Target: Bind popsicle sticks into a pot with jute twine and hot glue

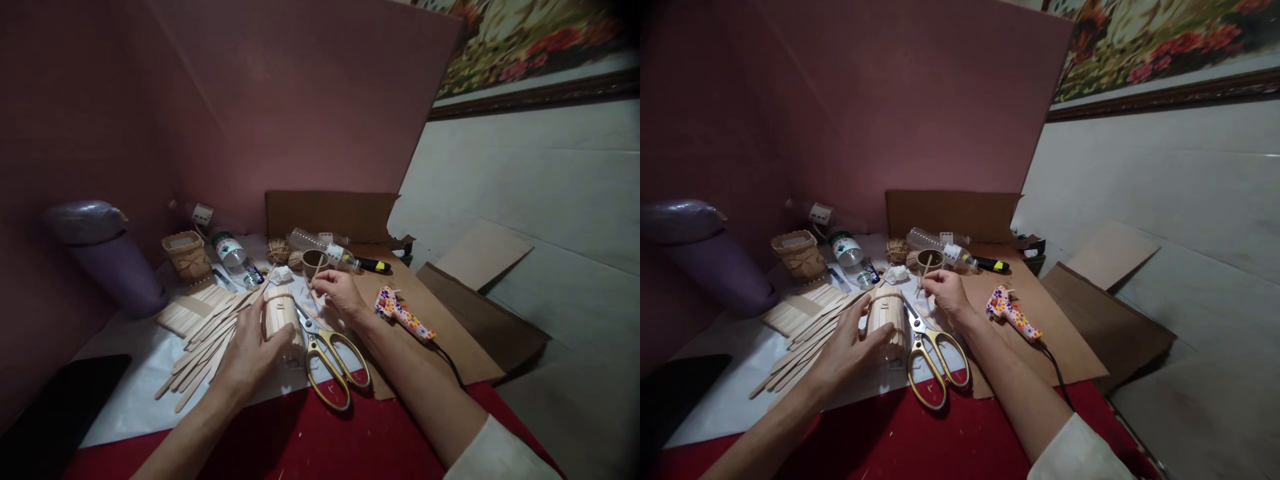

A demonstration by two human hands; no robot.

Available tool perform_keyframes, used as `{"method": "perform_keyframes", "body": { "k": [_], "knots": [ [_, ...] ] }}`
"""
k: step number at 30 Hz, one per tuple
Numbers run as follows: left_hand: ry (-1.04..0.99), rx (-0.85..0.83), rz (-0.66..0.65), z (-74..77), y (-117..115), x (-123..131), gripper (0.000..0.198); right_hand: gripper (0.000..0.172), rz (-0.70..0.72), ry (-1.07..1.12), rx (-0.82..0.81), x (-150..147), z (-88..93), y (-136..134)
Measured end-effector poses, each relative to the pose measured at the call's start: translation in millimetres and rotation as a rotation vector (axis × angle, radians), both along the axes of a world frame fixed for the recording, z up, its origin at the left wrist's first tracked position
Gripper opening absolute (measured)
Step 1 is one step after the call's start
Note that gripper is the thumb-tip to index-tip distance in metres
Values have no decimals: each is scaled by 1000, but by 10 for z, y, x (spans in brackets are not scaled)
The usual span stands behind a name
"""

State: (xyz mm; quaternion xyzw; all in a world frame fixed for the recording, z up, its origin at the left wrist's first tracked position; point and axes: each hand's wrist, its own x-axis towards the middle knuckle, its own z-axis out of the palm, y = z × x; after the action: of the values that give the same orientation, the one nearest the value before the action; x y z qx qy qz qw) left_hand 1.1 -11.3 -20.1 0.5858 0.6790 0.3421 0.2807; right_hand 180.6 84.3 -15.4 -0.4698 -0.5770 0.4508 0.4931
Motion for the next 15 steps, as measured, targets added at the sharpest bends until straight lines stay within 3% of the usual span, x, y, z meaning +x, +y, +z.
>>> {"method": "perform_keyframes", "body": {
  "k": [4, 10, 15],
  "knots": [
    [-29, 55, -22, -44, 2, -19, 77, 22, -19, 163, -17, 8, 1, -19],
    [-23, -18, 4, -5, 4, -5, 77, 24, -178, 331, 145, 2, -17, -1],
    [-14, -18, 9, 20, 2, 7, 78, 22, -133, 432, 41, 9, 76, -82]
  ]
}}
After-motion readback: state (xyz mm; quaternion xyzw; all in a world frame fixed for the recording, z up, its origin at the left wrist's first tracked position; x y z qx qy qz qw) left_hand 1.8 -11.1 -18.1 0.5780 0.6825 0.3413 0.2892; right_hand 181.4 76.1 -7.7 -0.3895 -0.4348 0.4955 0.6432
